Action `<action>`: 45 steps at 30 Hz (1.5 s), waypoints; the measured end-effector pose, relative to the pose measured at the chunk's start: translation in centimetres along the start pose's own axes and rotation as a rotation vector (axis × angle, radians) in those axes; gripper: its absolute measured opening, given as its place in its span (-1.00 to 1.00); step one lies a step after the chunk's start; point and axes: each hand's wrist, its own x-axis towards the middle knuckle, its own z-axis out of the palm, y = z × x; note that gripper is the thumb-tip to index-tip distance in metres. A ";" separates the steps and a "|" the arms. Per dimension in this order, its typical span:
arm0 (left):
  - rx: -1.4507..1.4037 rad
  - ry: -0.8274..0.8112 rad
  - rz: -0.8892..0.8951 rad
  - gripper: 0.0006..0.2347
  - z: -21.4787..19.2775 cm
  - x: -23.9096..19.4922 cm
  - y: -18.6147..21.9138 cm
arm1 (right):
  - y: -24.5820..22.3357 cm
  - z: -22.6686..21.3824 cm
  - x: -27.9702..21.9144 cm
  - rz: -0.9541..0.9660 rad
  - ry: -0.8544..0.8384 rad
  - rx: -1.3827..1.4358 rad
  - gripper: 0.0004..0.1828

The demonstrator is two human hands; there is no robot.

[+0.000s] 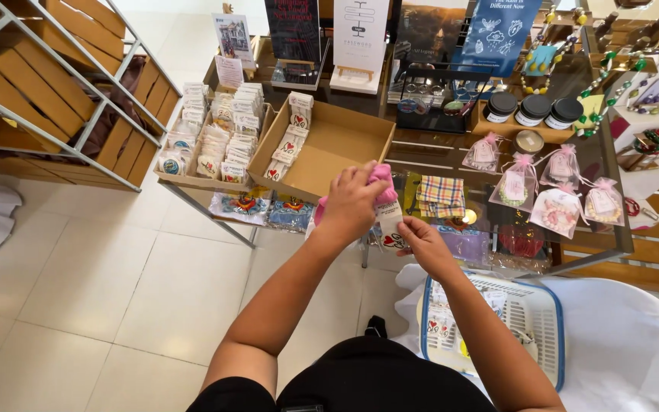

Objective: Organizing and cleaning a display box of small souvenir items in a shop.

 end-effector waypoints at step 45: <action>-1.260 0.015 -0.319 -0.70 -2.9 1.3 -29.4 | -2.1 18.8 18.7 0.037 0.387 0.480 -0.83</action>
